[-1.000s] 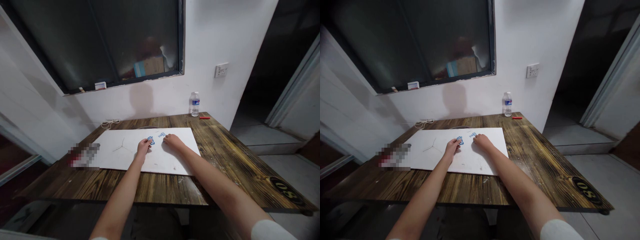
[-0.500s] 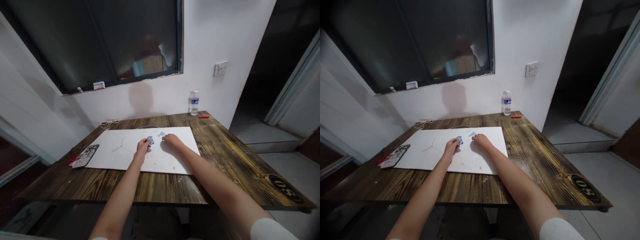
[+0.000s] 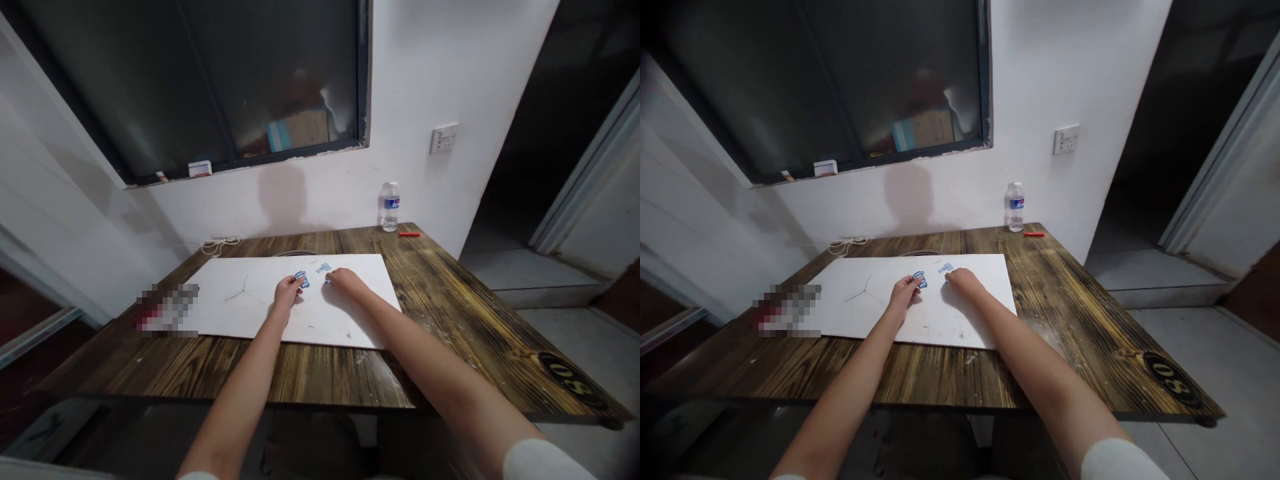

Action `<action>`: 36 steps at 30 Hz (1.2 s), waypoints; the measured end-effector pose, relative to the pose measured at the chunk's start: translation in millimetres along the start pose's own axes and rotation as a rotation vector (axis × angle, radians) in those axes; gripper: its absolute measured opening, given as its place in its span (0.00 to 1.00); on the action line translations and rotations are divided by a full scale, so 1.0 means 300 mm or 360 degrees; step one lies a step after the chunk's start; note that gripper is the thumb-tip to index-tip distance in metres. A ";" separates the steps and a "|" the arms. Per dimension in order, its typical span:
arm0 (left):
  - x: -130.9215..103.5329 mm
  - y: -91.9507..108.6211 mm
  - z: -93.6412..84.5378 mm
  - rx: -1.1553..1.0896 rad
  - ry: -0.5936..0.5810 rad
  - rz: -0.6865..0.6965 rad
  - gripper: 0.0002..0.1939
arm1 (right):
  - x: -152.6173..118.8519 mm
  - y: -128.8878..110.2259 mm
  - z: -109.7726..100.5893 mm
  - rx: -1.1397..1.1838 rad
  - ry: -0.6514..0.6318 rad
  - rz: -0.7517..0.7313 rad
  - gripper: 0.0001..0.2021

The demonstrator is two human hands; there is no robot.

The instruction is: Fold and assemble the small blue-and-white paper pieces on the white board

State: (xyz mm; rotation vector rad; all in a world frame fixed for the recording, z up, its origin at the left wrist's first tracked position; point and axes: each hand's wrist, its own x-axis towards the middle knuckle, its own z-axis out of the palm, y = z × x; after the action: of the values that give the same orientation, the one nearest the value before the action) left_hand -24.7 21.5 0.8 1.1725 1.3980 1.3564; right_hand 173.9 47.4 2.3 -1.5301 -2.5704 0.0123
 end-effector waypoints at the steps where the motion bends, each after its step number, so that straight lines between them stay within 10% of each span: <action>1: 0.001 0.000 0.000 0.0004 -0.0002 0.0004 0.21 | 0.002 0.000 0.002 -0.0005 0.0004 -0.0011 0.16; 36: 0.012 -0.011 -0.003 -0.0037 -0.0027 0.0002 0.20 | -0.021 -0.029 -0.001 0.0029 0.0123 0.0005 0.16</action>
State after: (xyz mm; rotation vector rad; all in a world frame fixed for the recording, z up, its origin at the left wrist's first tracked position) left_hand -26.5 24.9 -2.3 1.1675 1.3666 1.3569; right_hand 169.4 37.5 2.6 -1.4979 -2.5013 -0.0227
